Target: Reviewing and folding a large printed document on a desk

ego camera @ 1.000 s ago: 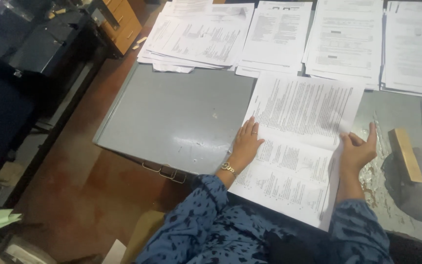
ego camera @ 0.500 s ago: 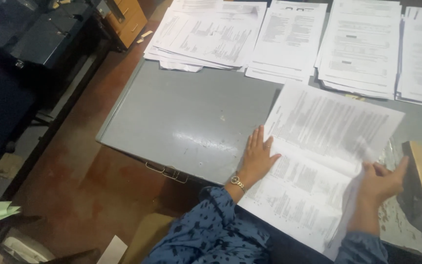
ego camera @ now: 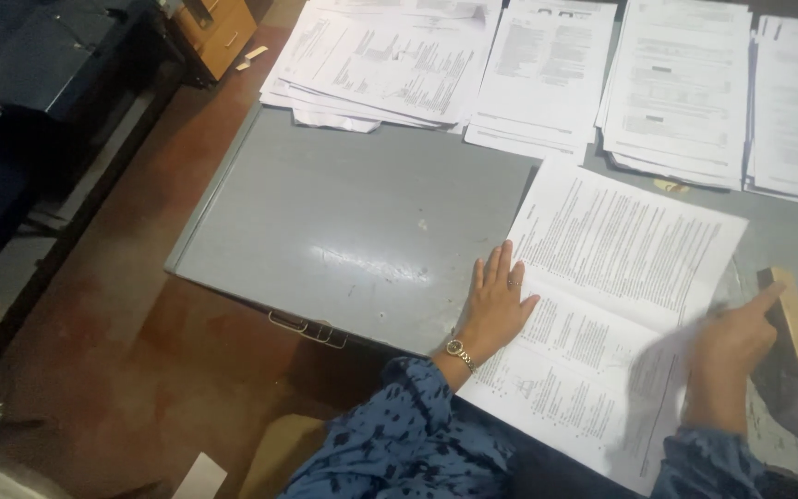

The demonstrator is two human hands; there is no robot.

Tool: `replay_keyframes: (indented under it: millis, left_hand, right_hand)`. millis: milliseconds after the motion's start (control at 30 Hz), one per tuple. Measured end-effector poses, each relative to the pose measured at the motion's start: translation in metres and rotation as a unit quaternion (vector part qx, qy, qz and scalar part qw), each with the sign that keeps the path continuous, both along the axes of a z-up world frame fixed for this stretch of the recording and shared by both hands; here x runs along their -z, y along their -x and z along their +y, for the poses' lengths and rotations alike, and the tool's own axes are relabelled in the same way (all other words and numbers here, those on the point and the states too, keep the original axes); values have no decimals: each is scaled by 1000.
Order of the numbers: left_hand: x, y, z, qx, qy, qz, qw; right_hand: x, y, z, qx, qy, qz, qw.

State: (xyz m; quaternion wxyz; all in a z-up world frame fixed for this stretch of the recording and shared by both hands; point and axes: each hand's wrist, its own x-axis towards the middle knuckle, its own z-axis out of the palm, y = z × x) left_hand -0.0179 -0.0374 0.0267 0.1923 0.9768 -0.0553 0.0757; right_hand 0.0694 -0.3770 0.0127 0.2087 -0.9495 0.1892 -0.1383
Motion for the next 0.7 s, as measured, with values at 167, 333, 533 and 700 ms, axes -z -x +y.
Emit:
replay_keyframes:
  millis: [167,333,533,700]
  left_hand:
    - [-7,0,1,-1,-2,26,1000]
    - [-9,2,3,5,43,-7,999]
    - [-24,-5,0,-17,-4,41,999]
    - [-3,-20,0,5,-61,137,989]
  right_hand:
    - [-124,34,127,-277,-95,173,941]
    - [-150,45,225,-510,-78,256,817]
    - [-26,-22,235,-535,-31,283,796]
    - [-10,-12,253,-509,48,223,830]
